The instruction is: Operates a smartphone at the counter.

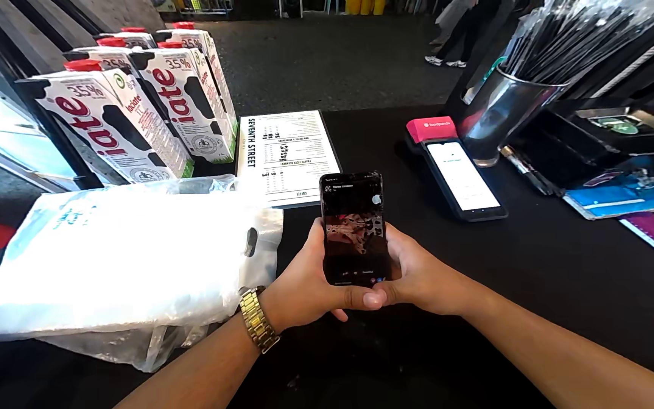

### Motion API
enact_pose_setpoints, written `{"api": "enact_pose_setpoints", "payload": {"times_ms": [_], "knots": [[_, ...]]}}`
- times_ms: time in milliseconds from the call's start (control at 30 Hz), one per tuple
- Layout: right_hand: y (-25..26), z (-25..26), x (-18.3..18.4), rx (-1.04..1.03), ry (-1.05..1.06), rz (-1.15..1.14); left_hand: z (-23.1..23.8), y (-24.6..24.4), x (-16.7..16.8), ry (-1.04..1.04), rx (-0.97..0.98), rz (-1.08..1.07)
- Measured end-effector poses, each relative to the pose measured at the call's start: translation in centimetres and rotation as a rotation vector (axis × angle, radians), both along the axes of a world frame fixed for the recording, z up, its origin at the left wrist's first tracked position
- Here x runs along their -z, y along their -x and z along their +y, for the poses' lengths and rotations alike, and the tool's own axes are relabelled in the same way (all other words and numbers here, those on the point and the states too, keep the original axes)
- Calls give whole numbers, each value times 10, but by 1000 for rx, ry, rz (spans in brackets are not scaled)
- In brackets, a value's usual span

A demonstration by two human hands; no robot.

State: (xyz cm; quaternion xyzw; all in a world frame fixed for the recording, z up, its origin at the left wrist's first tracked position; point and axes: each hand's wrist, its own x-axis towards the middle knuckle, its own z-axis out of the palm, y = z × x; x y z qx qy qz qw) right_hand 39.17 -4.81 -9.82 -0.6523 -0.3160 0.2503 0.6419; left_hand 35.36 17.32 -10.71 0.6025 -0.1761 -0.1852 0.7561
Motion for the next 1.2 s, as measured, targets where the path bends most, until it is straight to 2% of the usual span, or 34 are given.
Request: {"api": "enact_pose_setpoints", "payload": {"times_ms": [1200], "knots": [[1, 1, 0, 0, -3, 8, 1, 0, 0, -18, -3, -7]]}}
